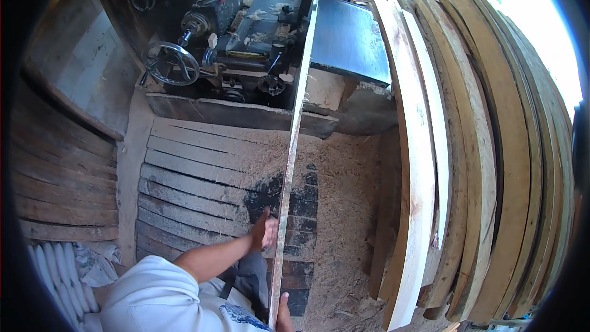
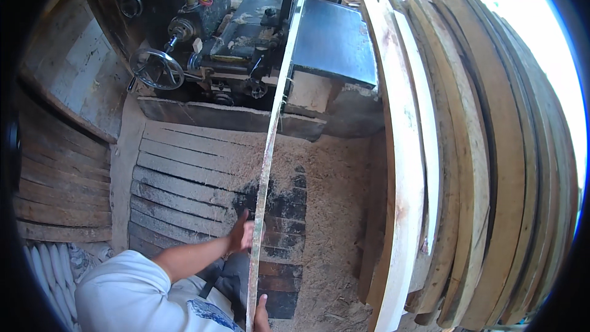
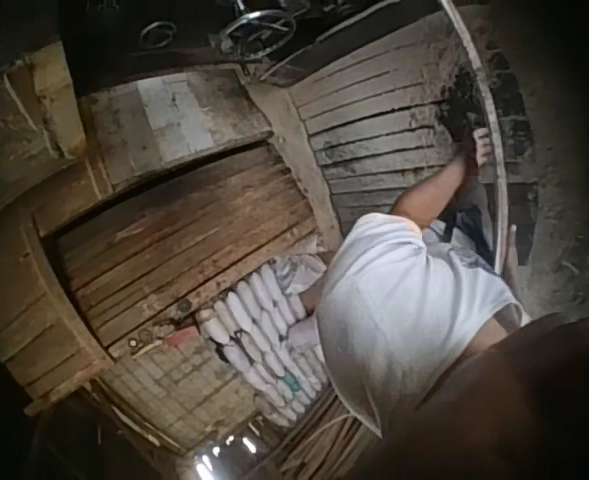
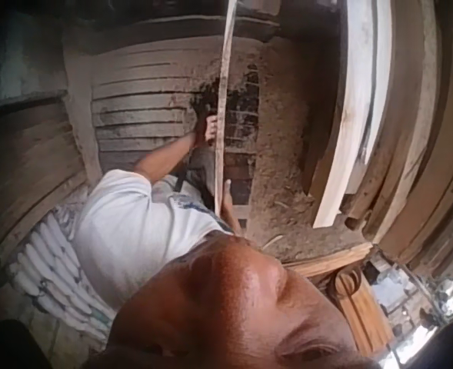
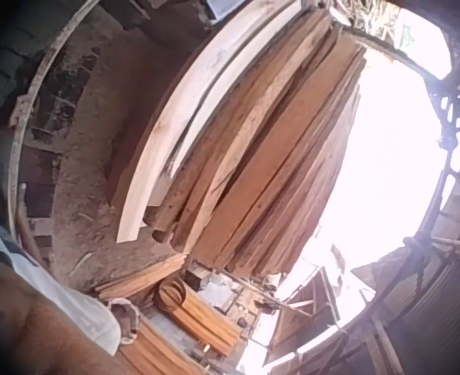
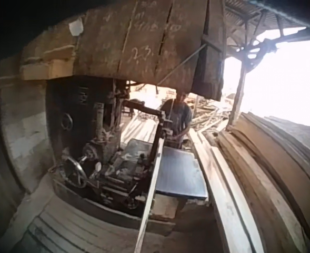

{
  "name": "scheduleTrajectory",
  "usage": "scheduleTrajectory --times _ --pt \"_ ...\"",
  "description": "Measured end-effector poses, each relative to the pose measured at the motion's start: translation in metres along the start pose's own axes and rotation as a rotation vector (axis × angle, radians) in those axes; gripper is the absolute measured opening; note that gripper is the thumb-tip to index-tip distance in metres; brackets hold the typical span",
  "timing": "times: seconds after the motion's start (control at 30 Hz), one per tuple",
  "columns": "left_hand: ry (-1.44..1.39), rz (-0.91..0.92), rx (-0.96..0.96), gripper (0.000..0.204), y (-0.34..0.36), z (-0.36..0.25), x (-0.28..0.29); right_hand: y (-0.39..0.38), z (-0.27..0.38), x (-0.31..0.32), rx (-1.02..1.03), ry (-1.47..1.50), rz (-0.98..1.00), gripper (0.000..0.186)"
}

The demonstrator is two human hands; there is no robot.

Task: The person places long wooden planks onto a large industrial table saw, aligns them against a guide, and pushes them through the blade to trim the edges.

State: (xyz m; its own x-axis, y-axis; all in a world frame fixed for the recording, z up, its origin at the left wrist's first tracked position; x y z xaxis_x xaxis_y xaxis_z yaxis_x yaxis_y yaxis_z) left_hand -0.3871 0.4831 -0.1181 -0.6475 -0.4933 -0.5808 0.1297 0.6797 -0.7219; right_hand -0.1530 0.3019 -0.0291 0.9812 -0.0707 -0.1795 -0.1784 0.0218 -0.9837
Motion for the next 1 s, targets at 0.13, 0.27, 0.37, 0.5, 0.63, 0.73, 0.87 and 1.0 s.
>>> scheduleTrajectory --times 0.13,0.27,0.37,0.5,0.63,0.73,0.87,1.0 --pt "-0.098 -0.131 0.405 0.105 -0.074 0.09 0.021 0.007 0.04 -0.028 -0.033 -0.047 0.03 0.094" --pt "-0.144 -0.209 0.633 0.105 -0.101 0.113 0.019 0.008 0.075 -0.053 -0.063 -0.131 0.058 0.095" --pt "-0.182 -0.094 0.63 0.101 -0.098 0.092 0.009 -0.024 0.13 -0.096 -0.058 -0.264 0.076 0.1" --pt "-0.108 -0.046 0.681 0.087 -0.096 0.054 -0.021 0.017 0.197 -0.12 0.068 -0.35 0.017 0.099" --pt "-0.045 0.042 0.625 0.073 -0.097 0.033 -0.053 0.024 0.292 -0.207 0.223 -0.384 0.129 0.087" --pt "-0.052 0.003 0.389 0.064 -0.045 0.006 -0.049 0.032 0.334 -0.24 0.346 -0.321 0.096 0.078" --pt "-0.011 -0.208 0.16 0.057 -0.015 -0.113 -0.105 0.015 0.324 -0.205 0.913 -0.584 0.01 0.087" --pt "-0.209 -0.1 0.167 0.088 0.064 -0.177 -0.086 -0.019 0.231 -0.133 0.769 -0.558 0.301 0.085"
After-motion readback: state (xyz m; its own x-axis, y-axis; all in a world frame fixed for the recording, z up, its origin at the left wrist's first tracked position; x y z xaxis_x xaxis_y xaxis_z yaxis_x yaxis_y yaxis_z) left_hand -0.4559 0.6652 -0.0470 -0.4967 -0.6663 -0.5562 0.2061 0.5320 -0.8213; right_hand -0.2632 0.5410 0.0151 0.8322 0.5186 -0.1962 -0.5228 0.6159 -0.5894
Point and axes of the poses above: each hand's wrist, its own y-axis towards the middle knuckle, its own x-axis out of the back of the hand, z = x × y, the point moved 3 cm from there along y, towards the middle knuckle, and after that the axes turned 8 degrees about -x, right-handed, at the moved point
